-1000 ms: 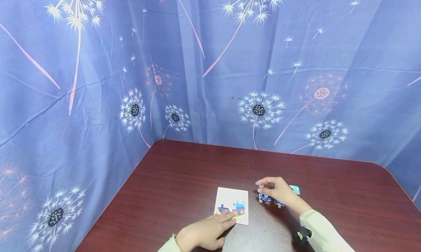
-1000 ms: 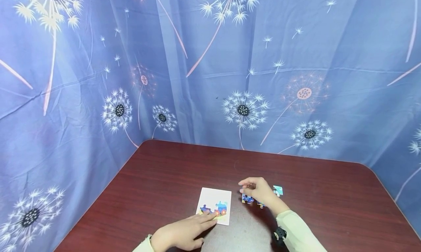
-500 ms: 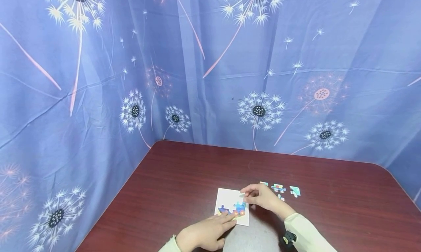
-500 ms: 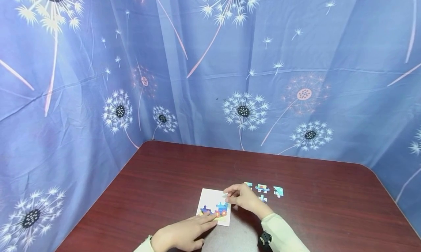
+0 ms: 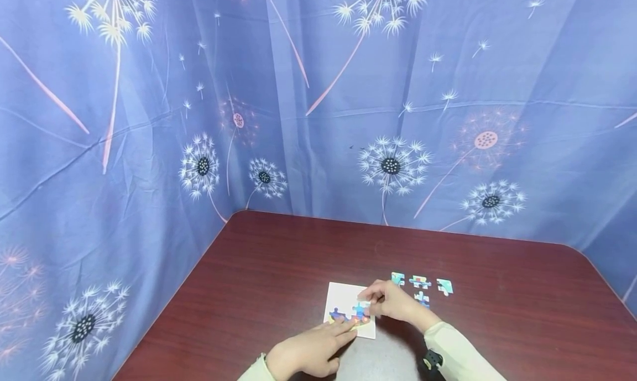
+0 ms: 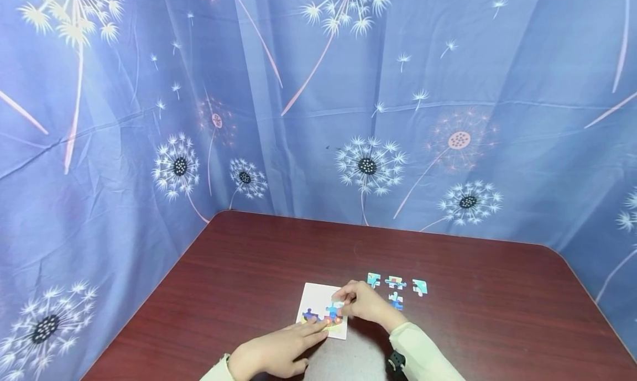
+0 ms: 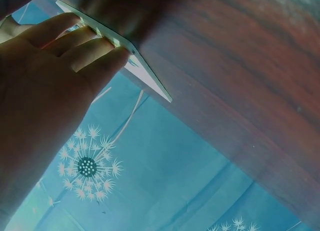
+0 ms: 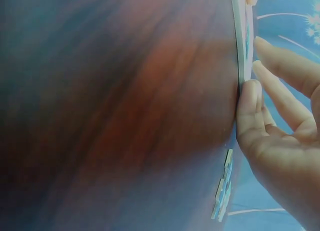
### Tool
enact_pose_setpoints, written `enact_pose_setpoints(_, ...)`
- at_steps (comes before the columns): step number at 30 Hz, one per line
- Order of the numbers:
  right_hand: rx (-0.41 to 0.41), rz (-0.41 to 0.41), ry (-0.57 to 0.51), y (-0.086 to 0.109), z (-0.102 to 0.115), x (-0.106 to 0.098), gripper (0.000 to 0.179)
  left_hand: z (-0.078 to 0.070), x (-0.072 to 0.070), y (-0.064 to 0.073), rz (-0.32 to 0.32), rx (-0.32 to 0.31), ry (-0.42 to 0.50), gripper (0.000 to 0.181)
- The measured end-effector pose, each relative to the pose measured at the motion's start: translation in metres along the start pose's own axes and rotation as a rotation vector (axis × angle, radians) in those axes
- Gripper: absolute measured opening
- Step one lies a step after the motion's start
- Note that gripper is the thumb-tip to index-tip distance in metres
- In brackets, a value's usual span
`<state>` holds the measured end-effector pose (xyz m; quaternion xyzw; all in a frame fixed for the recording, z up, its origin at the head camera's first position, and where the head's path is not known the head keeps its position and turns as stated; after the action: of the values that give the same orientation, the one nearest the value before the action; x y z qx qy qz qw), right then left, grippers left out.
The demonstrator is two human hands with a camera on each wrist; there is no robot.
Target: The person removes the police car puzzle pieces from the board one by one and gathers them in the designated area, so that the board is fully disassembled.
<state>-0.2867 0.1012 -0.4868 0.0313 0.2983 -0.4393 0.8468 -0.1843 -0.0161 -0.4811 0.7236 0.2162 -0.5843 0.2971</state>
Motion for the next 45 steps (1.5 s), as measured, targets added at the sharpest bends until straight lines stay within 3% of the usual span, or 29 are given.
enact_pose_setpoints(20, 0.023, 0.026, -0.015, 0.0, -0.002, 0.004, 0.029, 0.001, 0.0, -0.001, -0.007, 0.002, -0.003, 0.06)
enact_pose_setpoints(29, 0.017, 0.031, -0.056, 0.003, 0.033, 0.0, 0.024, 0.001, -0.001, -0.001, -0.002, -0.005, -0.004, 0.06)
enact_pose_setpoints(38, 0.001, 0.018, -0.036, 0.001, 0.001, 0.003, 0.019, 0.001, -0.001, 0.001, 0.014, -0.023, 0.021, 0.06)
enact_pose_setpoints(45, -0.059, 0.022, -0.087, 0.001, 0.006, 0.0, 0.017, 0.001, 0.0, 0.0, 0.004, -0.034, 0.01, 0.059)
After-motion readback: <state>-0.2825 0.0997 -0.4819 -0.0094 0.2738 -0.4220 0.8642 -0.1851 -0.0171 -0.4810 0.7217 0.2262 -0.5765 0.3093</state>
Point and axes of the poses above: each hand's wrist, its own y-axis away from the middle knuckle, its own x-axis out of the palm, z = x × y, the point moved 9 cm from there along -y, towards the middle knuckle, and after that the axes turned 9 degrees about -x, right-handed, at the moved point
